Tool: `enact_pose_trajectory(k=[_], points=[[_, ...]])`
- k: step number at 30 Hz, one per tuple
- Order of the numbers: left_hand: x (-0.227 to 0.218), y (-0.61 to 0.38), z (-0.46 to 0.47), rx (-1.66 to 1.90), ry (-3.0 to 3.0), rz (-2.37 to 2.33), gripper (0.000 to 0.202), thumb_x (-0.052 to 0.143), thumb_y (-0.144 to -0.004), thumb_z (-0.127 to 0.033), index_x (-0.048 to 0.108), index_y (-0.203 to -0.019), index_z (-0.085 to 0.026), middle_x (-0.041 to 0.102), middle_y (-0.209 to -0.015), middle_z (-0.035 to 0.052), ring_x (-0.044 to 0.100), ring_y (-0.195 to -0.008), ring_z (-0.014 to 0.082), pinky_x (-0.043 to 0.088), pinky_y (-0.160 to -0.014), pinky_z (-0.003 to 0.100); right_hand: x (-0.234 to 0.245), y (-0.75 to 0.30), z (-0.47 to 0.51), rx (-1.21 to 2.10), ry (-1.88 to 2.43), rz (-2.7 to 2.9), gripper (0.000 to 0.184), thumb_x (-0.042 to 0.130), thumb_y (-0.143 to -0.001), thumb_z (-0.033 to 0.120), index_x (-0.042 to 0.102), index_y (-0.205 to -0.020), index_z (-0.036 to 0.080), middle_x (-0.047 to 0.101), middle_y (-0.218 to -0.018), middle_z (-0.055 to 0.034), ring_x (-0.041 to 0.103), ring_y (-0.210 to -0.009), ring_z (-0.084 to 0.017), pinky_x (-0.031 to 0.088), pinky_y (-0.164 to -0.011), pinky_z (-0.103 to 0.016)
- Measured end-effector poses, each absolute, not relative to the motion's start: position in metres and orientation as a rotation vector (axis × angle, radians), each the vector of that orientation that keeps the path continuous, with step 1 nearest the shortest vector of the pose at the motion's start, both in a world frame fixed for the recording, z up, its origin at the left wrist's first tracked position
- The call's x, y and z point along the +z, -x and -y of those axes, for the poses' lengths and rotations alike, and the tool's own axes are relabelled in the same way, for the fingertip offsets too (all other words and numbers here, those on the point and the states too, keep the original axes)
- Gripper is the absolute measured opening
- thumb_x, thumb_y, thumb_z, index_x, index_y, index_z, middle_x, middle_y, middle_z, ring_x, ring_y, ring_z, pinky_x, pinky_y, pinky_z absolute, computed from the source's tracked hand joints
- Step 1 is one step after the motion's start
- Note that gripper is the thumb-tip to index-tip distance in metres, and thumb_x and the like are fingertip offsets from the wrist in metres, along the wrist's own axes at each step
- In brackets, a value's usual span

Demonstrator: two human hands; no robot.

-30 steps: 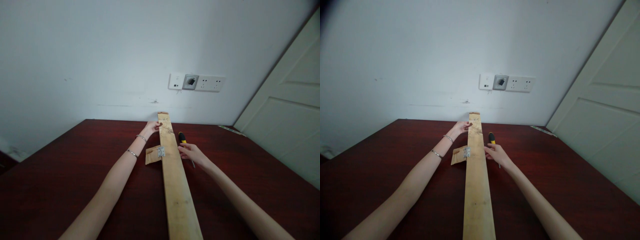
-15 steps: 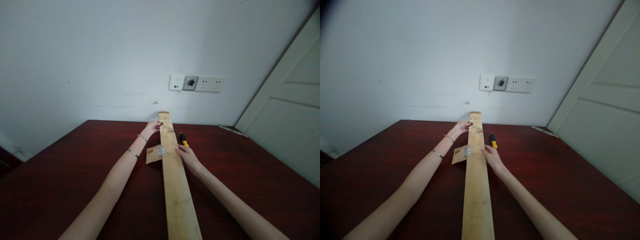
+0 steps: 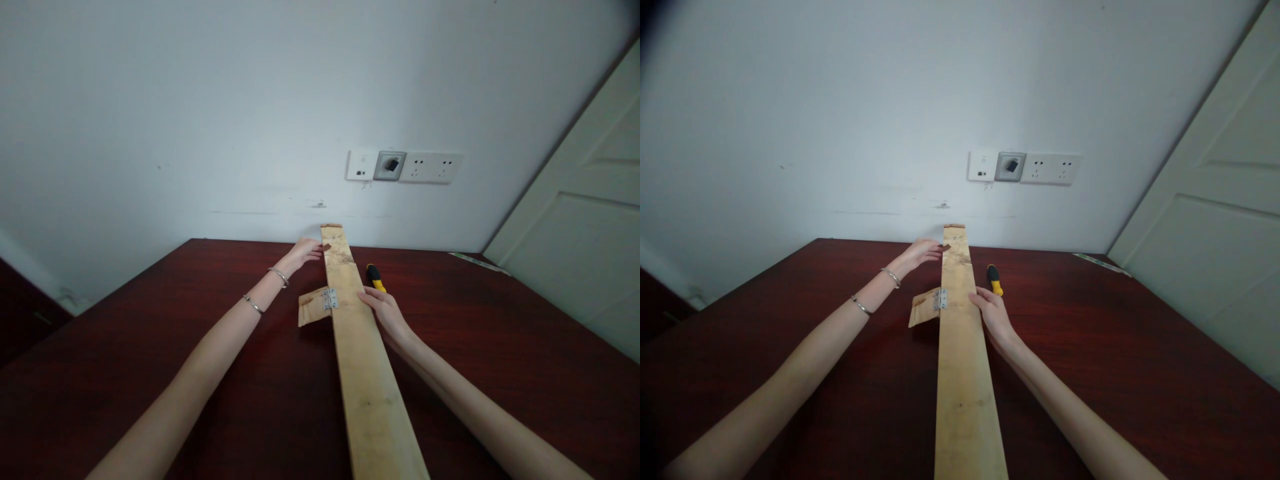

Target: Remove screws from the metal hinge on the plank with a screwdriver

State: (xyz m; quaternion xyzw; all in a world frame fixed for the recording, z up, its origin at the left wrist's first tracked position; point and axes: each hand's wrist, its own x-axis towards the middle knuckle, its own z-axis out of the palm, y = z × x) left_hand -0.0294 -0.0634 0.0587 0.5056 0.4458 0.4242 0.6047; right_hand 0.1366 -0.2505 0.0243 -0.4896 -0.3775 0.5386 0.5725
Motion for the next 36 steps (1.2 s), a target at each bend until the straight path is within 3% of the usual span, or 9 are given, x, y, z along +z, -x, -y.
enact_pose_trajectory(k=[3, 9, 12, 16, 21, 24, 28, 36], points=[[0.065, 0.057, 0.075, 0.99, -1.326, -1.116, 0.009, 0.066, -0.08, -0.02, 0.065, -0.078, -0.011, 0.066, -0.081, 0.0073, 0.057, -0.069, 0.0124, 0.046, -0.062, 0.022, 0.028, -0.135, 0.252, 1.289, 1.144, 0.88, 0.028, 0.075, -0.063, 0.035, 0.077, -0.084, 0.017, 0.076, -0.086, -0.0089, 0.069, -0.077, -0.026, 0.053, -0.068, -0.034], [0.077, 0.098, 0.127, 0.609, -1.972, -1.031, 0.047, 0.061, -0.081, -0.052, 0.066, -0.107, -0.013, 0.066, -0.107, 0.0112, 0.061, -0.089, 0.0191, 0.049, -0.071, 0.028, 0.03, -0.137, 0.253, 1.288, 1.153, 0.87, 0.03, 0.075, -0.062, 0.035, 0.076, -0.087, 0.017, 0.076, -0.089, -0.0096, 0.07, -0.083, -0.027, 0.053, -0.071, -0.034], [0.075, 0.111, 0.158, 0.43, -2.074, -0.982, 0.063, 0.068, -0.075, -0.054, 0.061, -0.12, -0.01, 0.064, -0.114, 0.0146, 0.061, -0.099, 0.0223, 0.049, -0.083, 0.033, 0.032, -0.138, 0.253, 1.286, 1.161, 0.845, 0.031, 0.075, -0.062, 0.034, 0.076, -0.088, 0.017, 0.076, -0.088, -0.0094, 0.07, -0.083, -0.027, 0.053, -0.071, -0.034], [0.065, 0.121, 0.189, 0.311, -2.146, -0.981, 0.093, 0.077, -0.065, -0.053, 0.04, -0.142, -0.013, 0.052, -0.133, 0.0185, 0.054, -0.115, 0.0272, 0.046, -0.092, 0.037, 0.033, -0.139, 0.253, 1.284, 1.158, 0.828, 0.03, 0.075, -0.062, 0.032, 0.075, -0.088, 0.017, 0.076, -0.088, -0.0095, 0.07, -0.082, -0.027, 0.053, -0.07, -0.033], [0.056, 0.122, 0.203, 0.31, -2.234, -1.011, 0.114, 0.08, -0.06, -0.054, 0.021, -0.152, -0.018, 0.028, -0.151, 0.0224, 0.035, -0.134, 0.0373, 0.037, -0.106, 0.049, 0.034, -0.139, 0.254, 1.307, 1.143, 0.823, 0.028, 0.073, -0.064, 0.032, 0.075, -0.088, 0.017, 0.076, -0.088, -0.01, 0.07, -0.081, -0.028, 0.054, -0.07, -0.035], [0.053, 0.123, 0.201, 0.309, -2.308, -0.987, 0.114, 0.08, -0.063, -0.048, 0.016, -0.153, -0.018, 0.025, -0.152, 0.0221, 0.027, -0.14, 0.0372, 0.028, -0.112, 0.052, 0.034, -0.138, 0.254, 1.307, 1.153, 0.824, 0.028, 0.072, -0.066, 0.032, 0.075, -0.088, 0.017, 0.075, -0.088, -0.0108, 0.07, -0.082, -0.029, 0.055, -0.071, -0.037], [0.05, 0.125, 0.195, 0.326, -2.397, -0.922, 0.107, 0.076, -0.069, -0.037, 0.014, -0.153, -0.015, 0.027, -0.151, 0.0215, 0.027, -0.14, 0.0337, 0.025, -0.115, 0.05, 0.036, -0.137, 0.255, 1.314, 1.145, 0.825, 0.027, 0.071, -0.065, 0.03, 0.076, -0.088, 0.017, 0.075, -0.086, -0.0108, 0.071, -0.081, -0.03, 0.055, -0.072, -0.039], [0.058, 0.136, 0.182, 0.385, -2.375, -0.853, 0.093, 0.072, -0.069, -0.028, 0.025, -0.149, -0.017, 0.043, -0.14, 0.0154, 0.041, -0.132, 0.0278, 0.031, -0.113, 0.042, 0.037, -0.135, 0.256, 1.339, 1.095, 0.784, 0.024, 0.074, -0.064, 0.027, 0.075, -0.085, 0.017, 0.075, -0.086, -0.0102, 0.071, -0.081, -0.029, 0.056, -0.076, -0.039]])
